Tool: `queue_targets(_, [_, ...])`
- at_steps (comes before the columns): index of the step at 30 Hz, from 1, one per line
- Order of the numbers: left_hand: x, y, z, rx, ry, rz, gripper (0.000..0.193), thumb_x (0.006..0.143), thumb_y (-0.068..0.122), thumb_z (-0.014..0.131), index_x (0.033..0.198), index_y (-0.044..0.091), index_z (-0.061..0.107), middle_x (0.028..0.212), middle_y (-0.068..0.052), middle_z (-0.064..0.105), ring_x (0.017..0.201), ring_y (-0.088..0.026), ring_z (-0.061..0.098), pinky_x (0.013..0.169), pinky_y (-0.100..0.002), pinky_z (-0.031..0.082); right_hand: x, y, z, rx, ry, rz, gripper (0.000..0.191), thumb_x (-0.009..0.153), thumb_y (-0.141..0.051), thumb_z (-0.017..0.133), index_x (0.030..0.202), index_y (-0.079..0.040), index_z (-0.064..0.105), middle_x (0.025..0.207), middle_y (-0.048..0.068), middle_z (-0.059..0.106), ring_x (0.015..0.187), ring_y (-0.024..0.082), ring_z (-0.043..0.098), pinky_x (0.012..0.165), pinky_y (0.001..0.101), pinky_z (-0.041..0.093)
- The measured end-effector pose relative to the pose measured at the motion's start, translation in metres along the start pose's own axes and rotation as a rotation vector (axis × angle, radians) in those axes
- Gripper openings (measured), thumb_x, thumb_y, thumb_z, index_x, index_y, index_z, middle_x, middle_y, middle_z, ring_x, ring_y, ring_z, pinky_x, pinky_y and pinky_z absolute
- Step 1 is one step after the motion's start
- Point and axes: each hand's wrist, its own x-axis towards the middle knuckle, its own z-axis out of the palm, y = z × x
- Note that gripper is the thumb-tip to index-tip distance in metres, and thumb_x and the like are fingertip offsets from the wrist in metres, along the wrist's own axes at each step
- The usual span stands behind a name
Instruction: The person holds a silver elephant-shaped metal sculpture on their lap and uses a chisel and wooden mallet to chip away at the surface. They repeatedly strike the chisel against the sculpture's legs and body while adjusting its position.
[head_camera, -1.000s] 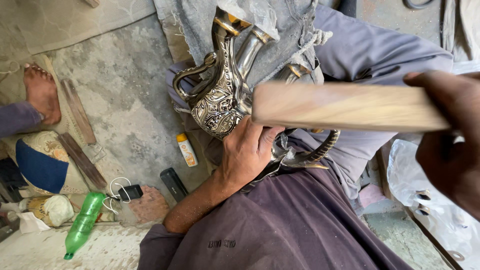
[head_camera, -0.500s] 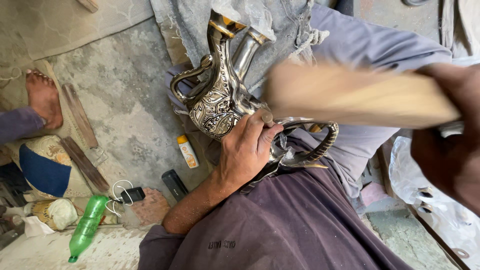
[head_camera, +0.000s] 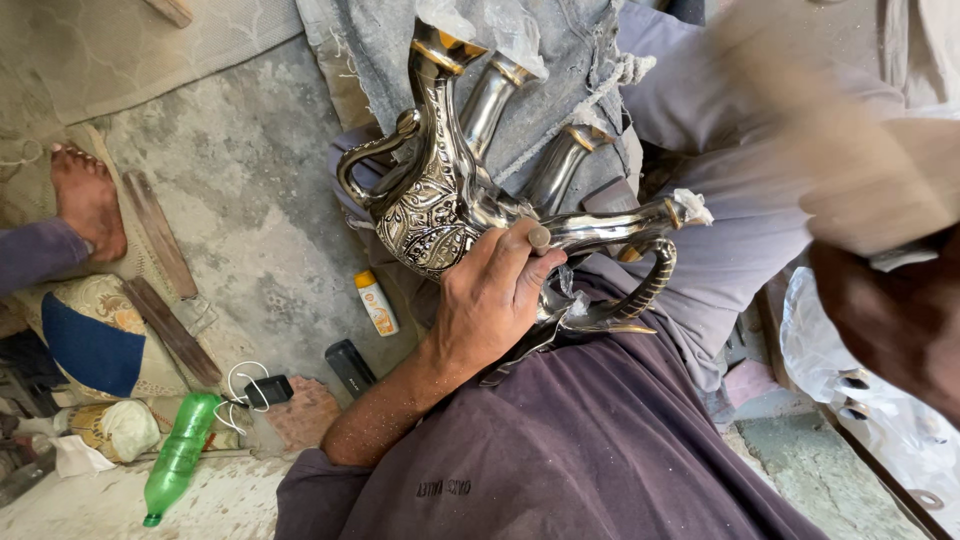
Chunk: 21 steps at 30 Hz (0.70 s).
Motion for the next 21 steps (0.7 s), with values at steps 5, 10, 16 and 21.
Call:
queue_targets(5, [0.001, 0.002, -0.002, 0.045, -0.028, 0.002, 0.037, 0.099, 0.018, 0.075, 0.130, 0.008, 0.058, 0.095, -0.010, 0.064, 0.078, -0.027, 0.069, 0.063, -0.040, 0.056, -0.007, 0.009, 0.012, 0.036, 0.022, 0.004, 0.046, 0.080, 0.017, 0.065, 0.125, 0.007, 0.067, 0.102, 0.023, 0.067, 0.091, 0.032, 0.068, 0.075, 0.0401, 0.056])
queue_targets(10, [0.000, 0.001, -0.004, 0.016, -0.050, 0.013, 0.037, 0.101, 0.018, 0.076, 0.132, 0.012, 0.057, 0.095, -0.008, 0.064, 0.078, -0.023, 0.068, 0.066, -0.039, 0.057, -0.014, 0.003, 0.012, 0.119, 0.120, -0.057, 0.050, 0.074, 0.017, 0.064, 0.123, 0.010, 0.063, 0.100, 0.026, 0.065, 0.088, 0.034, 0.066, 0.072, 0.0413, 0.055])
queue_targets(16, [-0.006, -0.008, -0.001, 0.031, -0.096, 0.029, 0.039, 0.104, 0.020, 0.074, 0.137, 0.014, 0.054, 0.097, -0.006, 0.064, 0.078, -0.020, 0.069, 0.064, -0.035, 0.059, -0.016, -0.016, 0.005, -0.091, 0.095, -0.048, 0.051, 0.065, 0.012, 0.068, 0.116, 0.006, 0.068, 0.093, 0.024, 0.066, 0.082, 0.034, 0.067, 0.070, 0.0407, 0.056])
queue_targets(21, [-0.004, -0.012, 0.001, 0.027, -0.123, 0.090, 0.038, 0.103, 0.015, 0.071, 0.138, 0.013, 0.055, 0.100, -0.009, 0.065, 0.085, -0.020, 0.070, 0.069, -0.031, 0.065, -0.024, -0.022, 0.001, -0.075, 0.090, -0.023, 0.046, 0.069, 0.014, 0.073, 0.115, 0.006, 0.069, 0.089, 0.023, 0.065, 0.072, 0.030, 0.065, 0.064, 0.0378, 0.053])
